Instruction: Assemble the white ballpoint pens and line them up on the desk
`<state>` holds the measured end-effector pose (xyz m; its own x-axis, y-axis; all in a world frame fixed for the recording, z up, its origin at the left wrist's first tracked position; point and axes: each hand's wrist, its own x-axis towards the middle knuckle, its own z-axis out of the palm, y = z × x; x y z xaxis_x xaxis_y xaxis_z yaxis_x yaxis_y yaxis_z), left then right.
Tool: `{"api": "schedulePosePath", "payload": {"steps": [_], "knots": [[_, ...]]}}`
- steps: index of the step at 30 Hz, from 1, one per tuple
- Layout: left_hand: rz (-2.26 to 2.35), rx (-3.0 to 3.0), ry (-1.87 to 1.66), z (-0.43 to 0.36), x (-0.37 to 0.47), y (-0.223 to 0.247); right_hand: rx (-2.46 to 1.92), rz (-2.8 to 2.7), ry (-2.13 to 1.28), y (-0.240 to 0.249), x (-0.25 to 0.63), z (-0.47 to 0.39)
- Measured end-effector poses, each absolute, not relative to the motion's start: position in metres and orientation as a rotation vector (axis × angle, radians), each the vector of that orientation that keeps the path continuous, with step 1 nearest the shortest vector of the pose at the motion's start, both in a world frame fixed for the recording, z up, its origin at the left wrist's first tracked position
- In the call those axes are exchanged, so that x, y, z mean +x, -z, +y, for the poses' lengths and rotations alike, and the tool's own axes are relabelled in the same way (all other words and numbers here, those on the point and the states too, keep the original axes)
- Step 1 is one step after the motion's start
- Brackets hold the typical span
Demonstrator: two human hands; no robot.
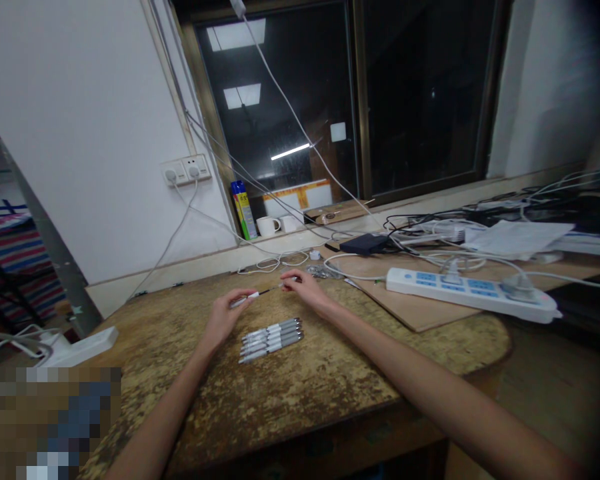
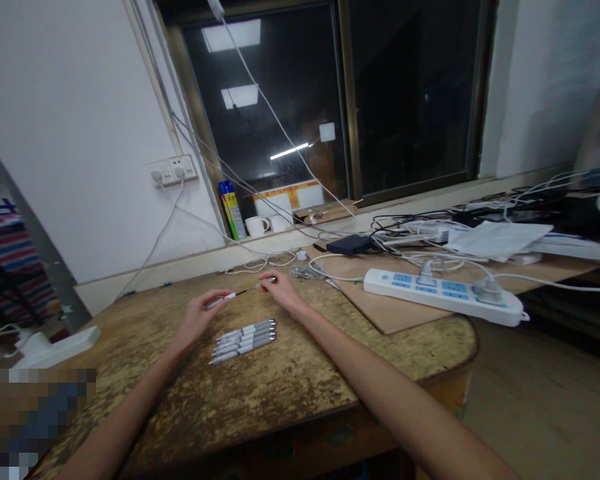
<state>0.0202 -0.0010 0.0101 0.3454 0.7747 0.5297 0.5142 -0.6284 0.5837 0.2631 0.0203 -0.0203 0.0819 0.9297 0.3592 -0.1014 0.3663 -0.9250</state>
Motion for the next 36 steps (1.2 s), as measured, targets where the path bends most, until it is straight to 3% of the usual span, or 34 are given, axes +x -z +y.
{"api": "schedulePosePath", "payload": {"steps": [36], "knots": [[1.146,2.248,-1.148,0.002,0.021,-0.007,-0.839,-1.281,-0.867,0.021,0.267,0.022]]}}
